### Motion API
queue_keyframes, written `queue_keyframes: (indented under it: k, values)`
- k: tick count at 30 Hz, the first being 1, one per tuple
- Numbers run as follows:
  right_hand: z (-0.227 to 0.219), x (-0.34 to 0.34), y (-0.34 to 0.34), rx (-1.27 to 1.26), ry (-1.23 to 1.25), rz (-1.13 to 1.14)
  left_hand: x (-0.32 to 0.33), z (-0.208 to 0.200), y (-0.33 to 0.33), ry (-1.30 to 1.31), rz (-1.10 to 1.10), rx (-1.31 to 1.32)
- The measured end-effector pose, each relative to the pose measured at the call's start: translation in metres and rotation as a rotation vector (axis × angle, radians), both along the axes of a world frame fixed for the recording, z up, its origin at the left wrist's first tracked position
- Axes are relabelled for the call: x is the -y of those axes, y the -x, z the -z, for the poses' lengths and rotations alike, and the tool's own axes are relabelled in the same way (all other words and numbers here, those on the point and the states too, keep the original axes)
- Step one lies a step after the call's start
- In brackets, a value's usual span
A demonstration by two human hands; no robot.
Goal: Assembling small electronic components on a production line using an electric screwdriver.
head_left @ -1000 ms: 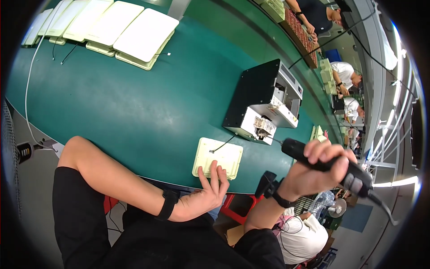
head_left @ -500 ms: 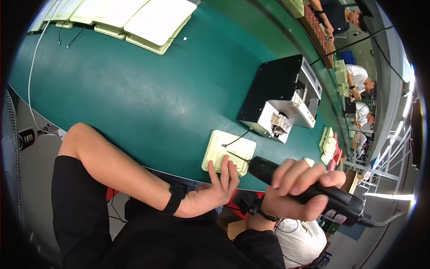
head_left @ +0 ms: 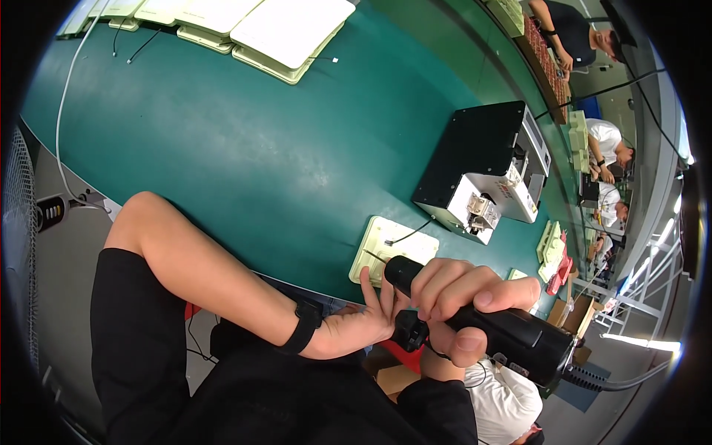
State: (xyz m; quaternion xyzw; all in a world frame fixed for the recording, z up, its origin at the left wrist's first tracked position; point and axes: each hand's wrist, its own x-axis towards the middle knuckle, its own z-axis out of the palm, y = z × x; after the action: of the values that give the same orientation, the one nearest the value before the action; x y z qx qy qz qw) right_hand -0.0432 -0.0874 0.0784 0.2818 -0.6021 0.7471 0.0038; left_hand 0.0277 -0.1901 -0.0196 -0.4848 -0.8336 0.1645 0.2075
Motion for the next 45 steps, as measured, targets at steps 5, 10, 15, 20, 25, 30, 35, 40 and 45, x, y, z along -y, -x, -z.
queue_keyframes:
  k: [5, 10, 15, 20, 25, 30, 35, 40, 45]
  values:
    - [0.005, 0.003, 0.006, -0.030, -0.006, -0.040, -0.020, 0.039, -0.018, -0.037, -0.018, 0.048]
    - [0.008, -0.002, 0.003, -0.028, 0.004, -0.069, -0.045, 0.091, -0.061, -0.096, 0.033, 0.177]
    - [0.018, 0.004, 0.004, -0.026, 0.055, -0.122, -0.054, 0.154, -0.079, -0.116, 0.114, 0.126]
    - [0.006, -0.006, 0.003, -0.079, -0.049, -0.129, -0.009, 0.038, -0.021, 0.016, 0.118, 0.054]
    - [-0.007, -0.005, 0.001, -0.091, -0.144, -0.164, -0.005, 0.033, -0.013, -0.135, 0.022, 0.580]
    - [0.009, -0.012, 0.003, -0.066, -0.284, -0.221, 0.007, -0.001, 0.000, -0.180, 0.265, 0.481]
    - [0.001, -0.006, 0.000, 0.052, -0.105, -0.363, 0.001, 0.007, -0.010, -0.124, 0.112, 0.296]
    - [-0.009, -0.005, 0.006, -0.032, -0.059, -0.436, 0.002, -0.003, -0.019, 0.033, -0.073, 0.283]
    - [-0.006, -0.010, 0.013, -0.011, -0.009, -0.490, -0.002, -0.017, -0.008, -0.129, -0.043, 0.252]
